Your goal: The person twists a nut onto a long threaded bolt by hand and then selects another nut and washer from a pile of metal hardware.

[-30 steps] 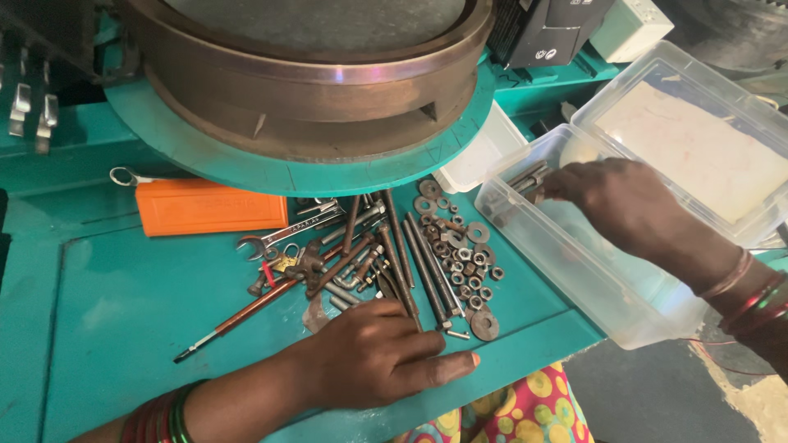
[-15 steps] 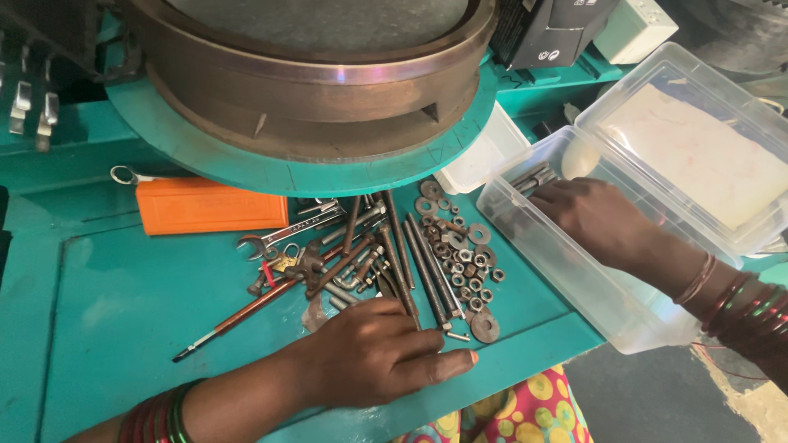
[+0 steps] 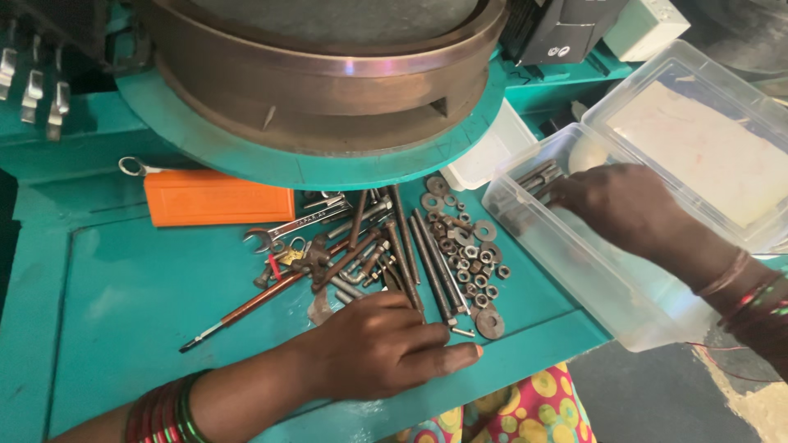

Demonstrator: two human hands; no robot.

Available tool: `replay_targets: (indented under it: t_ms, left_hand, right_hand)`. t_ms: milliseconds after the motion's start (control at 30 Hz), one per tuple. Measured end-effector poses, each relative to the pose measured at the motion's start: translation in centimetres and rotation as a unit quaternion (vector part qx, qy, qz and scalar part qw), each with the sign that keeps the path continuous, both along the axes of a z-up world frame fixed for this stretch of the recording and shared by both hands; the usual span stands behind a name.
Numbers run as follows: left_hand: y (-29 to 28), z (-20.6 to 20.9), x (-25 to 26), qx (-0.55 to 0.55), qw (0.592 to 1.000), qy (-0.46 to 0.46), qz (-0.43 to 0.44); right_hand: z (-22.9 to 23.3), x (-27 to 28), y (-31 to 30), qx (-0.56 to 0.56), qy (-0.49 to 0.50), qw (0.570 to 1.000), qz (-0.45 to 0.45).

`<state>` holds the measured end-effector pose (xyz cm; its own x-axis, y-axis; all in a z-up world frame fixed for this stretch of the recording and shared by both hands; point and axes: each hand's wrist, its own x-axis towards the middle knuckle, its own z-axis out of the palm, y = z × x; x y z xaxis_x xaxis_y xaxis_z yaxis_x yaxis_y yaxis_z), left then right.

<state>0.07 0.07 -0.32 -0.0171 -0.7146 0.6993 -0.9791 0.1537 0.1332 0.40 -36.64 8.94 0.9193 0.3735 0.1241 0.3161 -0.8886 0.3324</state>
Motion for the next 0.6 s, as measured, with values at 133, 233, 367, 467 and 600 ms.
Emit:
replay_targets:
  t_ms: [133,233,367,467,600]
  left_hand:
    - [0.1,-0.3,0.1,-0.011,1.000,-0.005,-0.003]
    - [0.0,-0.5,0.3,-0.011,1.000,-0.003,-0.005]
    - [-0.1,-0.9,0.7,-0.027,1.000,-0.002,0.007]
    - [-0.2,-1.0,0.8,-0.035,0.999,0.022,0.012]
    - [-0.5,-0.6,0.7,-0.055,0.990,0.103,0.079]
  right_hand:
    - [3.9,-1.2,1.5,-0.023,-0.096,0.995,-0.003]
    - [6.7,-4.9,4.9,0.086,-0.170,0.981,0.045]
    - [5.9,-9.7,9.8,0.201,-0.134,0.970,0.038]
    - [3.4,-11.6,12.1,0.270,-0.121,0.955,0.028]
    - [-0.2,-10.1,13.2,0.342,-0.099,0.934,0.006]
